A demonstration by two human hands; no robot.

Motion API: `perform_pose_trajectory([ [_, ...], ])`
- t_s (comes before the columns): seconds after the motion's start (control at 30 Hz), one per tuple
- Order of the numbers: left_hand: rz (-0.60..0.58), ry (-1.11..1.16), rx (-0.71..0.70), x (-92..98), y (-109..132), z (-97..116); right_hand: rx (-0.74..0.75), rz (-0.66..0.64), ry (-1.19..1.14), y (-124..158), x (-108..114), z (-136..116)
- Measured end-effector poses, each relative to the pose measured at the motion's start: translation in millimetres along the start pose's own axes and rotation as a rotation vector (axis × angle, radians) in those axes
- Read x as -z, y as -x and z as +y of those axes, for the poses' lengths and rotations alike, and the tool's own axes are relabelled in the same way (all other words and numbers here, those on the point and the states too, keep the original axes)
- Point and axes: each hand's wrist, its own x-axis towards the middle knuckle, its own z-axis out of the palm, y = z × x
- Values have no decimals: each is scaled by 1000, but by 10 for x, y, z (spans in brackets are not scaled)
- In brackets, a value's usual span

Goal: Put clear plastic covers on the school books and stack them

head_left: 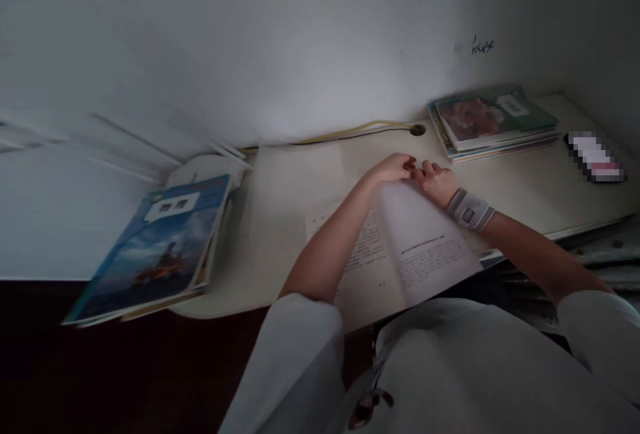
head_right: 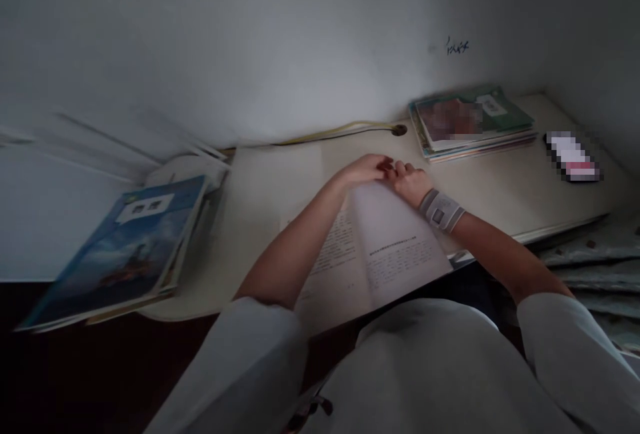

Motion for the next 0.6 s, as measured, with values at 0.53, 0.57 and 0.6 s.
perform_pose_trajectory([
  [0.53, 593, 259, 26, 434, 86, -402, 102, 374, -262, 677, 317, -75],
  [0.57, 637, 300, 18, 474, 130, -440, 6, 460, -293, 768, 311, -14],
  [0.6, 672, 346, 9, 508, 178, -476, -106, 535, -336, 855, 301, 33],
])
